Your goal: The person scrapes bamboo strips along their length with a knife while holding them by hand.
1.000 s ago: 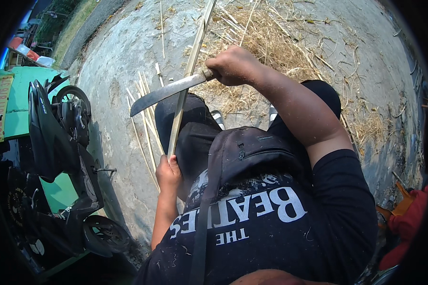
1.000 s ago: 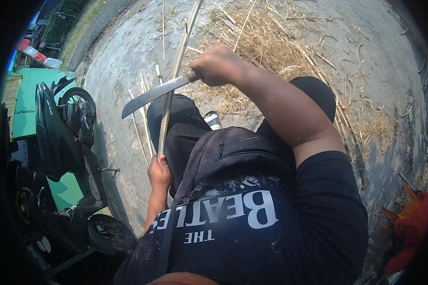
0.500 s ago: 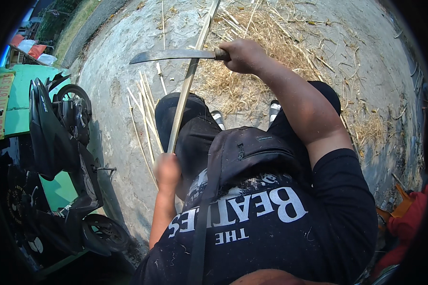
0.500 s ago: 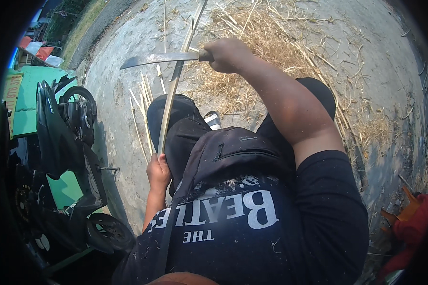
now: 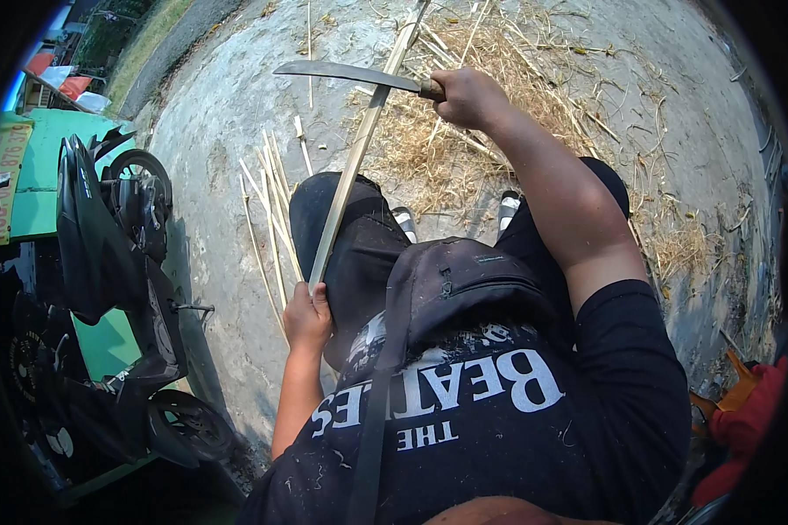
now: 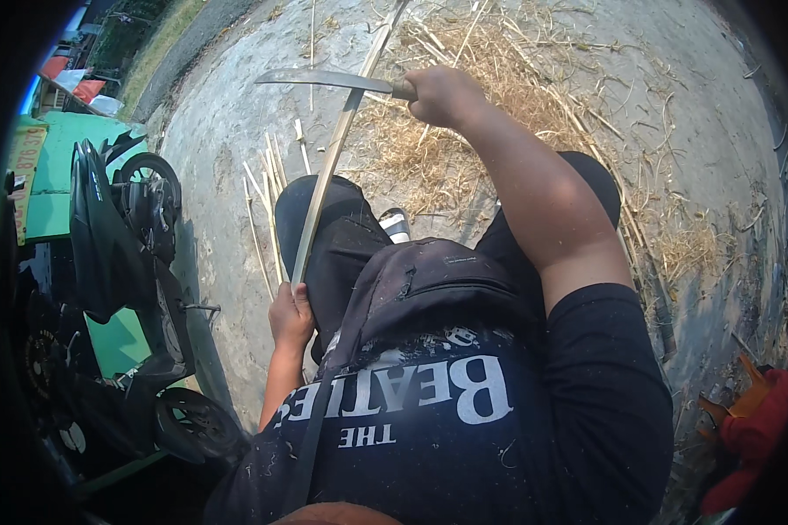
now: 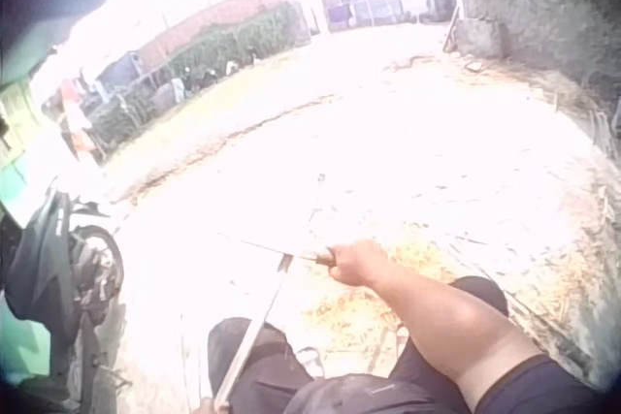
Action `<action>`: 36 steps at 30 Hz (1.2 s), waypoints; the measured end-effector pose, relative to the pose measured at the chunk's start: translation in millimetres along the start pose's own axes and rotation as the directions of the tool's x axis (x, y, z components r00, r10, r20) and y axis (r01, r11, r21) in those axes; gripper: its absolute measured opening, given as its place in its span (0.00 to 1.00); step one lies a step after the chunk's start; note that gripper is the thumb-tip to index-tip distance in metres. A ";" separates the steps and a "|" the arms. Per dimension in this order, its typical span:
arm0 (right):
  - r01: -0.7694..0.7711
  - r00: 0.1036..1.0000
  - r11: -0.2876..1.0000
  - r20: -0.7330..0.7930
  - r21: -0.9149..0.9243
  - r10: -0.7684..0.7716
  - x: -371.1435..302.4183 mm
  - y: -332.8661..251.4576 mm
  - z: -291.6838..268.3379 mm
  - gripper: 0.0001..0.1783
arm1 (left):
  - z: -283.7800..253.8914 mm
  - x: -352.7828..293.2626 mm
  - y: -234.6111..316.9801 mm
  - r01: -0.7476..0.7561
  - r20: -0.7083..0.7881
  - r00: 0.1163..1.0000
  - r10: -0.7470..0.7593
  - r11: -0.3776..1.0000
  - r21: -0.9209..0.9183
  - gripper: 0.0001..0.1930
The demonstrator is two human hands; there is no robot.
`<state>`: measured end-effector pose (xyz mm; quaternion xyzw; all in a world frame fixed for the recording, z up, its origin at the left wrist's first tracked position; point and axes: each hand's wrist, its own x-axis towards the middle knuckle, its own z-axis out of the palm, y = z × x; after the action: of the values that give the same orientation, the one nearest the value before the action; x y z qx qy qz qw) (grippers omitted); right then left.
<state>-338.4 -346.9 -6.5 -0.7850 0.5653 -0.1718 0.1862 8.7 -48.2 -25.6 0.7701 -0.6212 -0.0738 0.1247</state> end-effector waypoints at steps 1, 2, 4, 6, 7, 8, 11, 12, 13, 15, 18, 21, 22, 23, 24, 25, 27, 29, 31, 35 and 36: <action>0.119 0.993 0.993 -0.015 -0.004 -0.119 -2.6 -4.6 8.3 0.07 | 1.6 -1.1 0.4 0.007 -0.002 1.000 -0.007 1.000 -0.022 0.28; 0.235 0.971 0.971 -0.028 -0.046 -0.236 -6.7 -10.6 17.9 0.06 | 2.8 -2.9 0.8 0.008 0.005 1.000 -0.008 1.000 -0.022 0.28; 0.472 0.879 0.876 -0.018 -0.101 -0.476 -13.5 -26.1 19.8 0.06 | 2.2 -2.2 0.5 -0.011 -0.029 1.000 0.011 1.000 -0.026 0.28; 0.480 0.874 0.859 0.012 -0.179 -0.486 -6.0 -18.7 15.9 0.03 | 1.9 -3.4 -11.8 -0.040 -0.025 0.999 0.039 0.998 -0.045 0.28; 0.415 0.905 0.890 -0.010 -0.189 -0.425 0.0 -4.6 9.9 0.02 | -0.7 -4.1 -15.5 -0.074 -0.016 0.997 0.073 0.995 -0.068 0.27; 0.220 0.973 0.965 -0.035 -0.143 -0.227 4.5 11.5 2.2 0.07 | -6.8 -7.2 -18.1 -0.077 -0.018 0.997 0.076 0.995 -0.069 0.27; -0.216 0.974 0.976 0.074 0.038 0.213 15.2 38.1 -10.5 0.12 | -23.5 -12.1 -18.2 -0.104 0.040 0.993 0.108 0.990 -0.091 0.29; -0.211 0.975 0.977 0.078 0.039 0.207 14.6 32.0 -10.7 0.12 | -25.9 -16.1 -19.1 -0.077 0.069 0.994 0.081 0.995 -0.060 0.28; -0.161 0.981 0.986 0.105 -0.042 0.164 11.4 23.1 -12.1 0.12 | -26.4 -16.3 -19.3 -0.059 0.097 0.993 0.061 0.998 -0.032 0.26; -0.065 0.982 0.988 0.167 -0.140 0.089 2.3 -4.1 -13.4 0.09 | -30.0 -21.1 -20.4 -0.061 0.078 0.995 0.065 0.997 -0.046 0.26; 0.327 0.944 0.941 0.064 -0.084 -0.323 -9.9 -10.0 16.4 0.05 | -27.5 -42.2 -22.6 -0.016 0.057 0.998 0.022 0.996 -0.092 0.25; 0.535 0.842 0.840 -0.023 -0.094 -0.539 -5.6 -2.3 17.9 0.04 | -28.2 -73.2 -46.6 0.000 0.023 1.000 0.003 0.996 -0.093 0.24; 0.346 0.929 0.931 -0.092 -0.115 -0.357 3.3 10.7 9.5 0.05 | -27.1 -84.2 -57.8 0.013 0.014 1.000 -0.012 0.997 -0.074 0.24; 0.142 0.973 0.982 -0.165 -0.121 -0.161 7.1 22.2 4.5 0.06 | -24.6 -92.2 -67.8 0.026 0.006 1.000 -0.026 0.998 -0.055 0.24; 0.149 0.971 0.981 -0.168 -0.123 -0.168 6.9 25.8 -0.4 0.06 | -27.1 -94.4 -63.8 0.027 0.003 1.000 -0.027 0.997 -0.073 0.24; 0.044 0.996 0.989 -0.067 -0.145 -0.054 6.0 29.1 -4.9 0.08 | -28.0 -93.8 -59.2 0.028 -0.004 1.000 -0.028 0.997 -0.074 0.24; -0.083 0.992 0.978 0.082 -0.191 0.101 0.3 16.1 -11.8 0.13 | -29.0 -89.3 -51.8 0.083 0.056 0.995 -0.081 0.996 -0.035 0.24; -0.028 0.998 0.991 0.056 -0.134 0.036 -3.7 0.7 -6.7 0.11 | -29.2 -89.4 -55.7 0.079 0.033 0.996 -0.077 0.996 -0.044 0.24; 0.168 0.983 0.985 0.085 -0.030 -0.165 -11.4 -14.0 3.9 0.07 | -28.3 -93.7 -56.2 0.090 0.035 0.995 -0.089 0.995 -0.053 0.24; 0.539 0.828 0.825 -0.073 -0.173 -0.556 -9.7 -17.3 14.6 0.03 | -37.7 -95.3 -61.3 0.060 0.033 0.998 -0.059 0.998 -0.002 0.24; 0.568 0.796 0.792 -0.095 -0.224 -0.598 -6.6 -17.4 12.2 0.02 | -39.3 -100.2 -68.4 0.038 0.014 0.999 -0.039 0.998 0.048 0.25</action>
<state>-320.2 -334.3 -9.0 -0.9183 0.3215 -0.2307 0.0042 61.7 66.9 -11.5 0.7841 -0.6088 -0.0670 0.1000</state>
